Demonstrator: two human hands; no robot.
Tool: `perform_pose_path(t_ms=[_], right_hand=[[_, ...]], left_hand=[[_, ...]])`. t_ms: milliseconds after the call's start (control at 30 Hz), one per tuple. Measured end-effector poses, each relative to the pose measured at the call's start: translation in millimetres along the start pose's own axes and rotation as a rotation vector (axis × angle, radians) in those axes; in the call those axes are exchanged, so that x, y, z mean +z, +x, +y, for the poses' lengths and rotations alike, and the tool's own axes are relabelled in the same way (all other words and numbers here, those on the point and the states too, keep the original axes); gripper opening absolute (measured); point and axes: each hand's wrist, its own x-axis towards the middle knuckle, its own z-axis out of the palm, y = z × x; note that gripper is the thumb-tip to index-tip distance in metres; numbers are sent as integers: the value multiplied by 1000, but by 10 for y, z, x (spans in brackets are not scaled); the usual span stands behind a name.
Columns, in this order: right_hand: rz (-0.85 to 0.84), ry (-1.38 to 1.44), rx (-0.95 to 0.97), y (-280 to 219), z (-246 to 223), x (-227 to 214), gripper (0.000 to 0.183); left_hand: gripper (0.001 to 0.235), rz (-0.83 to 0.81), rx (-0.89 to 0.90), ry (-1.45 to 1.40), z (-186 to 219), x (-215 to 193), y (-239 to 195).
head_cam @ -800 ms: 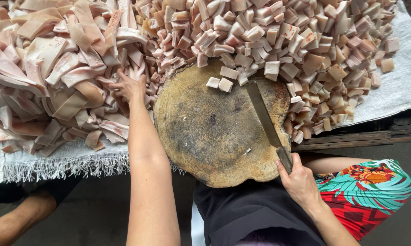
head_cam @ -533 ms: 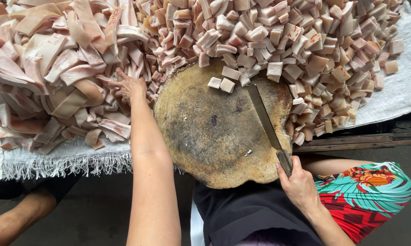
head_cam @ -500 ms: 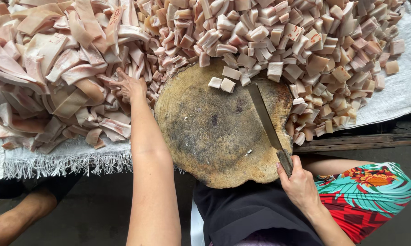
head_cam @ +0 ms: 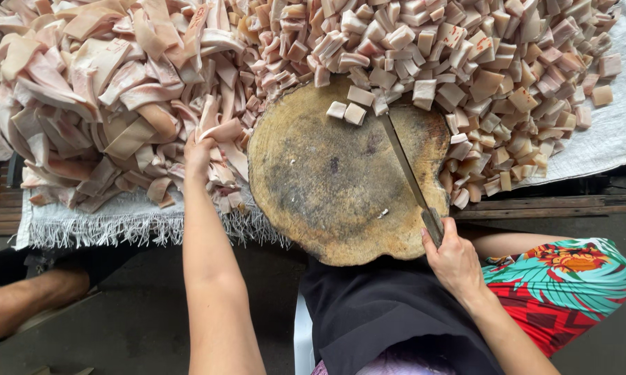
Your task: The person chops strips of pork skin into small cubes using a large knife on a wooden cutting board.
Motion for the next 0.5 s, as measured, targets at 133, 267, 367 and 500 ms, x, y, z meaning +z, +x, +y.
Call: perform_pose_path(t_ms=[133, 267, 367, 500], right_hand=[[-7, 9, 18, 4, -8, -14, 40], [14, 16, -29, -8, 3, -14, 42], [29, -16, -50, -28, 3, 17, 43], [35, -15, -59, -38, 1, 24, 42]], left_hand=[[72, -216, 72, -235, 435, -31, -582], [87, -260, 273, -62, 917, 374, -1388], [88, -165, 610, 488, 864, 909, -1703], [76, -214, 377, 1172, 523, 1738, -2141]])
